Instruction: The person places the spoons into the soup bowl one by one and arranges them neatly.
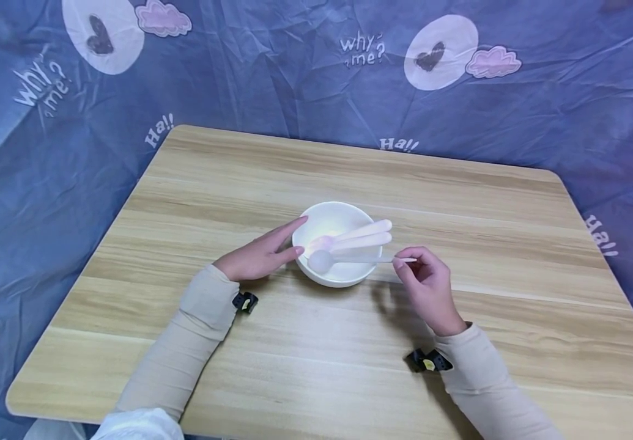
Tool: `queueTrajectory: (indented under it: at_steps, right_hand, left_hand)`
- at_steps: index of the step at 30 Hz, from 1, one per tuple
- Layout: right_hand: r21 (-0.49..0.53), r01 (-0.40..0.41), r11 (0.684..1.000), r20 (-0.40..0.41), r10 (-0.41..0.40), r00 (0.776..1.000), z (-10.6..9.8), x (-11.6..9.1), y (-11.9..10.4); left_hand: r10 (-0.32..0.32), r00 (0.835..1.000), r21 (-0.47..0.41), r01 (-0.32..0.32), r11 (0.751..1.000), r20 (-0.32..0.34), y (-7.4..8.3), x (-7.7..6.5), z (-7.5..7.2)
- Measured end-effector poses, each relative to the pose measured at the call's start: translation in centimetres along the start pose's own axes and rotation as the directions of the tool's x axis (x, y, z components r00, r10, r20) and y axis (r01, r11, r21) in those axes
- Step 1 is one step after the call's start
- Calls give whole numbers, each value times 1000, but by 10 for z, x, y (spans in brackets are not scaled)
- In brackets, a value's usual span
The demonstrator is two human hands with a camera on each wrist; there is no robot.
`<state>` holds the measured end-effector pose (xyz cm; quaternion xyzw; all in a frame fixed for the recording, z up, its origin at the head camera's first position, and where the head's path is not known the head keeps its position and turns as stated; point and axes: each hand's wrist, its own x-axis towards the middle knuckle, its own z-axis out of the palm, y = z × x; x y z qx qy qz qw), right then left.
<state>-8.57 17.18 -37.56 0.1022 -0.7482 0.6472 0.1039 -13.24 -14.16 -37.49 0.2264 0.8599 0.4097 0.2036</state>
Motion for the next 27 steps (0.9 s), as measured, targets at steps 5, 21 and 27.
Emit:
queueTrajectory:
  at_steps: [5,21,27]
  right_hand:
    - [-58,-44,997,49,47,998,1,-6,4]
    - [-122,-96,988,117,110,987,2,-3,3]
    - [-214,-140,967,121,169,978,-4,1,2]
  left_hand:
    - [-21,1000,-5,21,1000,6,-3,-3,4]
    - [-4,1000,0,4,1000,-7,-3,0,4]
    - [-5,1000,-8,5,1000,-9,-3,-2,5]
